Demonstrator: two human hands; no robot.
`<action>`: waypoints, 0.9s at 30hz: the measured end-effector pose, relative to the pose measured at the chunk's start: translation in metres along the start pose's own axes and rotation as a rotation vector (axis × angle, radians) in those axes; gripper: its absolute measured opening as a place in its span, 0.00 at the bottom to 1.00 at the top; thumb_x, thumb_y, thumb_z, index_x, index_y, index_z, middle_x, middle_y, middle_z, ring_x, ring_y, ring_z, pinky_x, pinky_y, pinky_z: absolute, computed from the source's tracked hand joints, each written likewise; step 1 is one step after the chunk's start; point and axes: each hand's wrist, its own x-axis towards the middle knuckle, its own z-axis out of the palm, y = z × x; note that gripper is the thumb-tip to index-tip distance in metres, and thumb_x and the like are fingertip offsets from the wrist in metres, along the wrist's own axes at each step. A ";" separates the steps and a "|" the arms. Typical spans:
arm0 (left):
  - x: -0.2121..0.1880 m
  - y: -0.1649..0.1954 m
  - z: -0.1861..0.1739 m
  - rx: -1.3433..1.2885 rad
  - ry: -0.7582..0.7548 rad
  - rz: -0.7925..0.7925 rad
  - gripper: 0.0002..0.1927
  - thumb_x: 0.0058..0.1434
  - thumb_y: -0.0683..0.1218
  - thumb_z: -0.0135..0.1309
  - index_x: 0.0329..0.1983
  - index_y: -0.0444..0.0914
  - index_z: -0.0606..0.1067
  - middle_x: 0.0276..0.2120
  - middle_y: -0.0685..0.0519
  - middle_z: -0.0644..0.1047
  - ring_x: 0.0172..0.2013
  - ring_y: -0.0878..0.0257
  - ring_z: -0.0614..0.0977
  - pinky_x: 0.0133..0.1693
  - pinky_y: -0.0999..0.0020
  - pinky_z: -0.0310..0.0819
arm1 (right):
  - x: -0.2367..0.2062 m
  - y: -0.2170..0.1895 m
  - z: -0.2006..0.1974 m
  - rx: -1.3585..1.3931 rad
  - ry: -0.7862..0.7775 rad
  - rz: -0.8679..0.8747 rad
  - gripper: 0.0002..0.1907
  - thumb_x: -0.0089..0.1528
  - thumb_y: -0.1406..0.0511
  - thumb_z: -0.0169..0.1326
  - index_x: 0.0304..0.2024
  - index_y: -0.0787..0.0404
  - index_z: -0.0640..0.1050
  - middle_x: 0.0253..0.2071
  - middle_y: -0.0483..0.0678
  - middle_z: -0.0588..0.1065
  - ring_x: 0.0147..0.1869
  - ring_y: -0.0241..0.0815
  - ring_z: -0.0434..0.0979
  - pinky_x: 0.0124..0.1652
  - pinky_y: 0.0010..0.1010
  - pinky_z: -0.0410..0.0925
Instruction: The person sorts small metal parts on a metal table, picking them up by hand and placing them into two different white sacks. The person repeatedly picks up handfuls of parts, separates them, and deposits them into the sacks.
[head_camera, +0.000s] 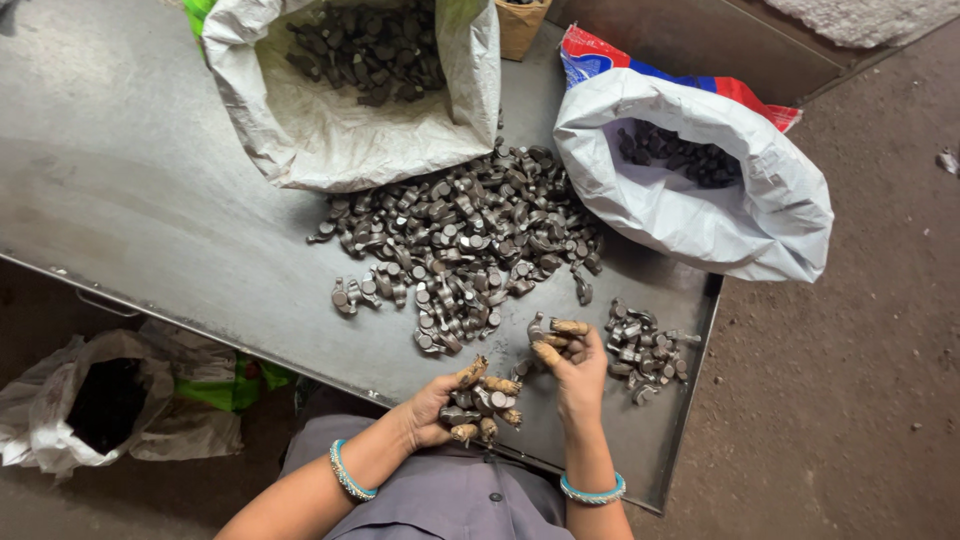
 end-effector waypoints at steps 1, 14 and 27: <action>0.000 0.000 0.000 0.003 -0.021 0.007 0.32 0.72 0.61 0.45 0.67 0.32 0.71 0.51 0.34 0.80 0.38 0.53 0.85 0.30 0.71 0.81 | -0.002 0.000 -0.006 0.121 -0.006 0.093 0.19 0.56 0.75 0.65 0.49 0.64 0.76 0.42 0.48 0.80 0.43 0.35 0.81 0.41 0.24 0.74; 0.002 0.000 0.000 0.027 -0.052 0.057 0.31 0.72 0.57 0.47 0.69 0.32 0.69 0.53 0.36 0.80 0.39 0.54 0.85 0.29 0.70 0.81 | -0.022 -0.004 -0.028 0.510 -0.174 0.358 0.19 0.66 0.66 0.58 0.56 0.73 0.77 0.41 0.51 0.80 0.39 0.38 0.80 0.36 0.26 0.73; 0.005 -0.004 0.003 0.124 0.101 0.164 0.26 0.67 0.55 0.55 0.60 0.34 0.71 0.44 0.45 0.81 0.35 0.56 0.85 0.26 0.67 0.81 | -0.060 -0.044 0.008 -0.707 -0.336 -0.095 0.14 0.56 0.68 0.65 0.45 0.63 0.83 0.38 0.49 0.83 0.38 0.38 0.83 0.39 0.28 0.74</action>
